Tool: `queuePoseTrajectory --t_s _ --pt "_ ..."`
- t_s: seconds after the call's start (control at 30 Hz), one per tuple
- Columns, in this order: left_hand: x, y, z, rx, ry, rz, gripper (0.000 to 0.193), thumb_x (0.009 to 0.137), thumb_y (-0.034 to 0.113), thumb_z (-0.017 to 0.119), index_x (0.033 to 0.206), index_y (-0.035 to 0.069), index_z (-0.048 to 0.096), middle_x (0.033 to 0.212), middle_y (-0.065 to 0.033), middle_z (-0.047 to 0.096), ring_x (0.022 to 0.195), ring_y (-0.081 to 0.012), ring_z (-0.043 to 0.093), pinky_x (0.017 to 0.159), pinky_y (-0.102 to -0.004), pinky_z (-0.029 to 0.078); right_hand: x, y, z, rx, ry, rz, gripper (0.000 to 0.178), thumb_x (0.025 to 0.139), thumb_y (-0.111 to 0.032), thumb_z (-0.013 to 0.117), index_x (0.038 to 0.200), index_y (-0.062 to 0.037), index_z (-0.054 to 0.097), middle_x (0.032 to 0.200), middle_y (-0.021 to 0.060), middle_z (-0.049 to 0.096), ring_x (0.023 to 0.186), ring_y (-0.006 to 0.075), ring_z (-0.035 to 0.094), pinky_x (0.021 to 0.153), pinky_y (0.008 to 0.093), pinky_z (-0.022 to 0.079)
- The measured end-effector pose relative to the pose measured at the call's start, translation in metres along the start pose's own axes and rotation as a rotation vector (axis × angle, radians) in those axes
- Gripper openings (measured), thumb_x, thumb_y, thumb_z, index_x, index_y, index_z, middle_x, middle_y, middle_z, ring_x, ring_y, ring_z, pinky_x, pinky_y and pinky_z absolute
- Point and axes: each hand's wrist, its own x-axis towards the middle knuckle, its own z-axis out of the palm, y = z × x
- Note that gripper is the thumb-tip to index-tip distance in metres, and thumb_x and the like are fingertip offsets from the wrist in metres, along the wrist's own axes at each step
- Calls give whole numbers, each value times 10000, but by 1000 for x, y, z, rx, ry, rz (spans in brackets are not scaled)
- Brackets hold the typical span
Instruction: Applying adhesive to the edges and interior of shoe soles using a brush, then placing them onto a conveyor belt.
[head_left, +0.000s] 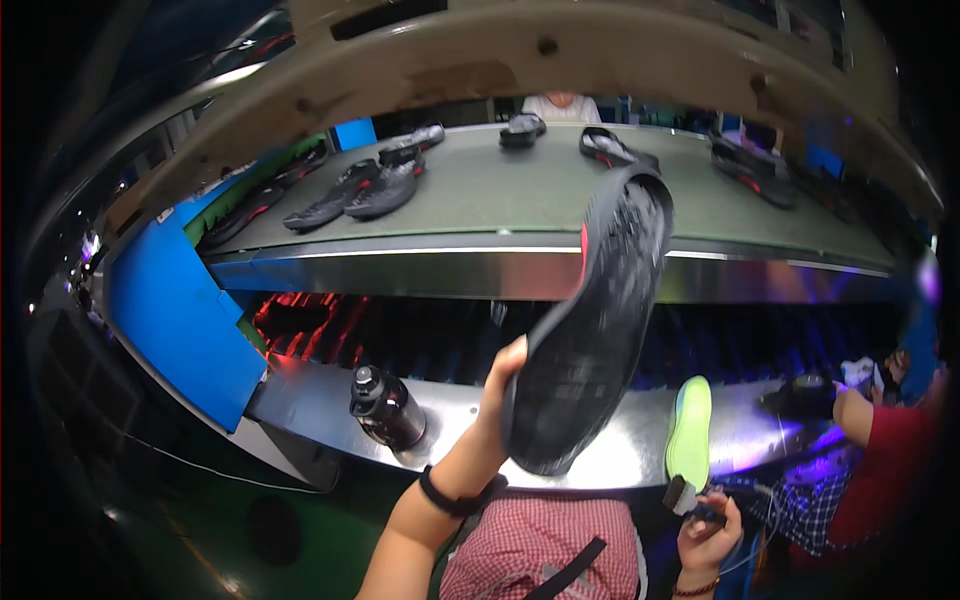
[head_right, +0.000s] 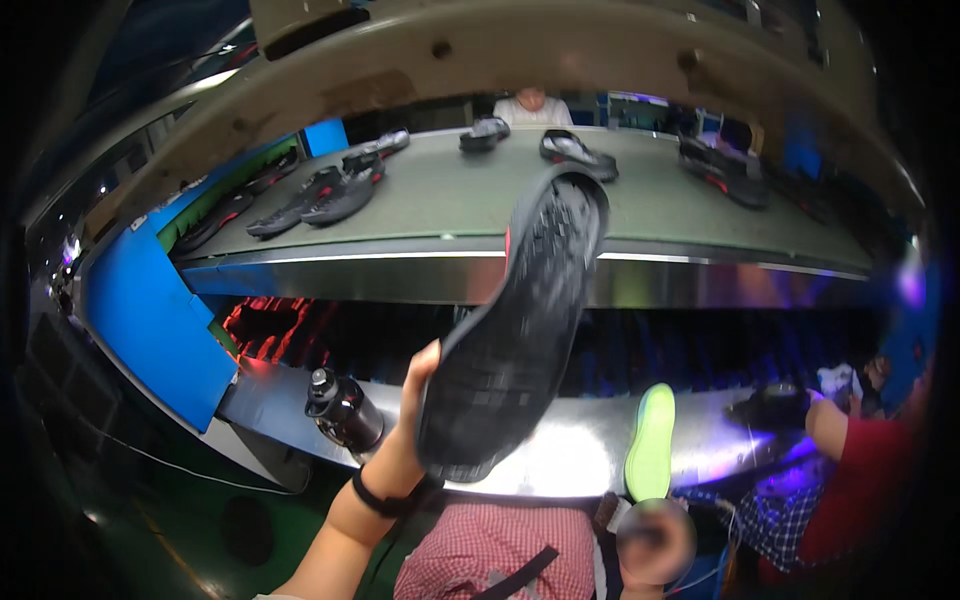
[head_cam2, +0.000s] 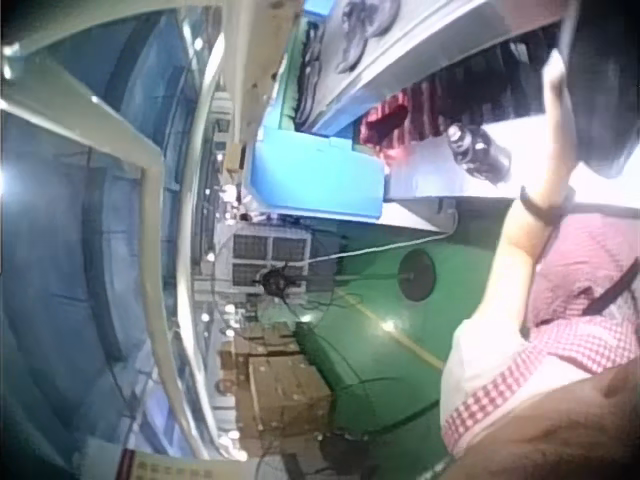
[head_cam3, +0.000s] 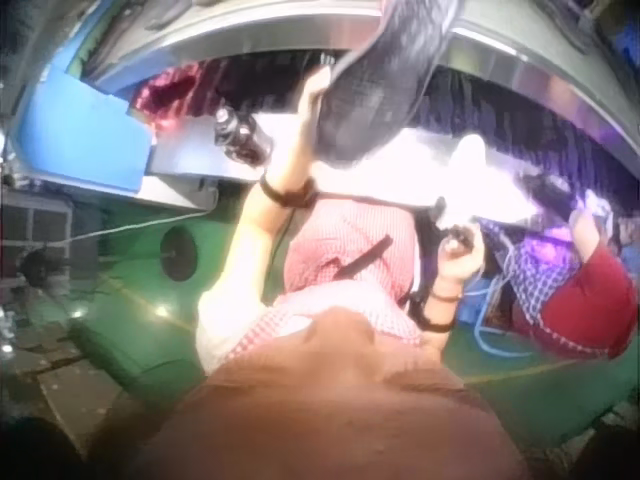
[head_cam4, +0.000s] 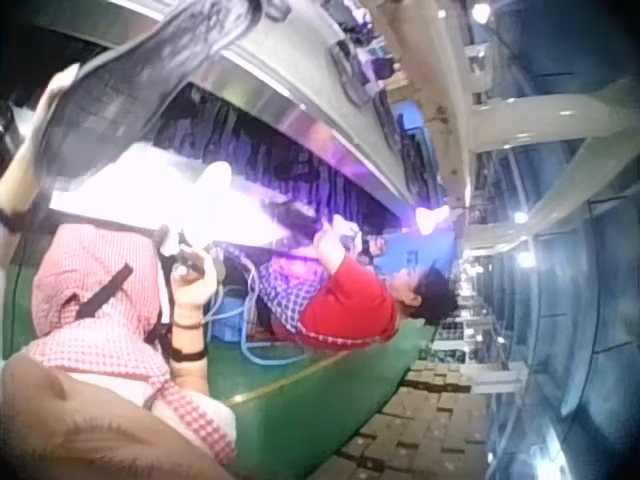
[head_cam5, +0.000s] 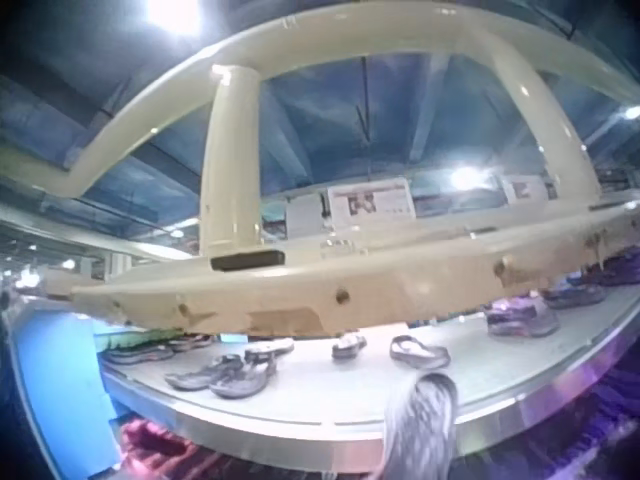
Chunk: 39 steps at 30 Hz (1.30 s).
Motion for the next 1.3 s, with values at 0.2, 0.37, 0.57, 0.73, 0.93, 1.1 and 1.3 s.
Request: queuePoseTrajectory --t_s 0.2,0.37,0.57,0.73,0.93,1.1,1.3 --pt "151 30 9 -875 436 116 835 836 652 258 1385 23 236 1463 -149 188 1362 -326 126 1051 -611 116 7 1 -7 -10 372 -50 284 895 -301 438 921 -86 622 829 126 670 452 162 554 377 239 452" --pt "172 2 -22 -437 288 133 839 868 631 237 1402 -8 136 1482 -152 117 1378 -268 84 1115 -450 27 6 -6 -4 221 279 -29 248 874 -160 482 953 51 586 934 175 624 779 246 586 598 286 473" --pt "174 0 -1 221 416 112 659 863 327 547 1361 -1 267 1422 -210 248 1288 -301 325 1047 -390 303 20 -10 -28 156 340 -13 237 877 -162 481 923 46 584 922 189 629 823 264 597 634 288 486" --pt "184 -18 -2 1364 326 467 545 788 221 605 1241 -29 434 1280 -225 432 1228 -347 382 1023 -376 320 26 -2 -49 109 200 -13 236 878 -178 487 904 35 586 926 222 631 780 282 605 637 305 486" --pt "213 -33 14 2005 129 445 677 821 414 539 1312 -20 365 1373 -215 337 1292 -328 296 1073 -377 235 29 -8 -52 108 193 -32 199 869 -161 497 860 13 593 893 209 638 793 279 613 637 297 485" --pt "250 -43 33 2004 238 290 806 845 563 410 1388 -3 226 1440 -218 208 1343 -321 189 1103 -374 148 30 -13 -66 49 307 -95 264 860 -214 513 892 33 599 892 177 633 859 280 588 794 367 463" --pt "271 -55 33 1974 234 -74 910 775 668 432 1437 117 138 1474 -203 107 1365 -342 109 1098 -464 89 37 -21 -71 20 312 -98 221 850 -172 518 885 32 598 912 150 626 846 266 590 766 350 475"
